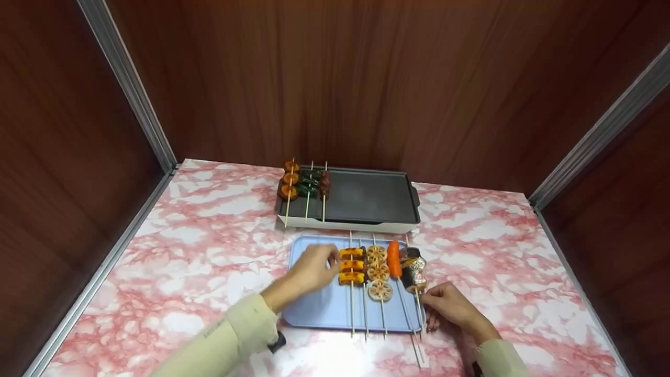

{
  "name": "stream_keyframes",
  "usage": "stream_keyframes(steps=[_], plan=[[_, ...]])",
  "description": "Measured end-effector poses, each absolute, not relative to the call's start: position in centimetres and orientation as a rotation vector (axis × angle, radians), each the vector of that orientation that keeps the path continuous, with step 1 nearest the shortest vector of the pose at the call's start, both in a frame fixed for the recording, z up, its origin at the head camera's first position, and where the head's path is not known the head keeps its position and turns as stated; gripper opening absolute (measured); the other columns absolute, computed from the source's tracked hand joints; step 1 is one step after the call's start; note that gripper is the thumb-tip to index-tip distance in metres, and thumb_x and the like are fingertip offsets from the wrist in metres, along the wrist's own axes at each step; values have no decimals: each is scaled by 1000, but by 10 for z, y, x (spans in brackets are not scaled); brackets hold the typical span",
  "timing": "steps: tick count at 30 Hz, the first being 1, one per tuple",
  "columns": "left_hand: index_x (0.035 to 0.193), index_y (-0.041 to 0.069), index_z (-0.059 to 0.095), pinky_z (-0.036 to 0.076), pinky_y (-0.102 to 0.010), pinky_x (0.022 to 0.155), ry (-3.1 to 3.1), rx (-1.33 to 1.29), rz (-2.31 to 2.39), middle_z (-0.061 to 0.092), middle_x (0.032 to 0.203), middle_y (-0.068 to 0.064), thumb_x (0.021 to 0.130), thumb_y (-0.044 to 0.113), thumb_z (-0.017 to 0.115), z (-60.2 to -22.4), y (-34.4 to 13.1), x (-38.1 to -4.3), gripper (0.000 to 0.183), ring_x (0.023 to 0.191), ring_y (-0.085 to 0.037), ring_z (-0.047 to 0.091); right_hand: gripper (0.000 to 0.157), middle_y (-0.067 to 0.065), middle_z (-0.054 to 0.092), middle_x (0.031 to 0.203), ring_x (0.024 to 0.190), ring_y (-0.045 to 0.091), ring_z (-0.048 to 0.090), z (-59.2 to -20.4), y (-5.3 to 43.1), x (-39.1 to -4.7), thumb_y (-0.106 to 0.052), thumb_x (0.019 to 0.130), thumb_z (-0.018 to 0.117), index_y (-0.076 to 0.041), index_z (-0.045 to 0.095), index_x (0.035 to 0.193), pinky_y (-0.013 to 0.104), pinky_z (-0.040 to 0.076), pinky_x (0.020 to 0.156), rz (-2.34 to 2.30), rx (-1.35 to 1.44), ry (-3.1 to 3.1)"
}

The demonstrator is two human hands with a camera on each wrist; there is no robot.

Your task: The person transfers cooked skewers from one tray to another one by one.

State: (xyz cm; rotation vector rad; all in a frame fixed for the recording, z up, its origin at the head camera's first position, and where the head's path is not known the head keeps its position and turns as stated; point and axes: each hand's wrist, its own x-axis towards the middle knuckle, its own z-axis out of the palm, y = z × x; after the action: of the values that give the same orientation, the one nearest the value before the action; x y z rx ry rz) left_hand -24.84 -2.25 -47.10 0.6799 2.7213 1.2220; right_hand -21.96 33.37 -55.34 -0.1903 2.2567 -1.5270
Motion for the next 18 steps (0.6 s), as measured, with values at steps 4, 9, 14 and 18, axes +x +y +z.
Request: stream_keyframes(steps=[4,9,14,18], plan=[[106,-5,67,56,-38,80,2780,602,1259,68,96,-13,91,1,65,-447,-24,-268,16,89,-30,65,28,9,66,58,44,10,60,-553,334,-220,-8,99,59,15,70,85,26,52,45,-1533,-189,2251],[118,-6,61,51,-44,93,2826,391,1280,62,111,-20,93,8,67,-431,-21,-300,29,104,-34,59,28,9,66,58,43,9,59,-553,336,-221,-8,99,58,13,71,84,25,51,45,-1524,-204,2281],[131,-10,55,45,-45,107,2872,214,1217,57,128,-27,96,16,67,-432,-19,-330,46,122,-39,56,27,7,64,56,42,9,58,-554,334,-220,-7,98,58,13,71,84,24,50,43,-1530,-194,2278],[136,-12,52,44,-45,109,2830,95,1205,54,137,-28,98,18,64,-437,-18,-350,50,130,-39,52,27,7,64,56,42,9,57,-554,335,-219,-7,98,58,13,71,84,24,50,43,-1537,-192,2272]])
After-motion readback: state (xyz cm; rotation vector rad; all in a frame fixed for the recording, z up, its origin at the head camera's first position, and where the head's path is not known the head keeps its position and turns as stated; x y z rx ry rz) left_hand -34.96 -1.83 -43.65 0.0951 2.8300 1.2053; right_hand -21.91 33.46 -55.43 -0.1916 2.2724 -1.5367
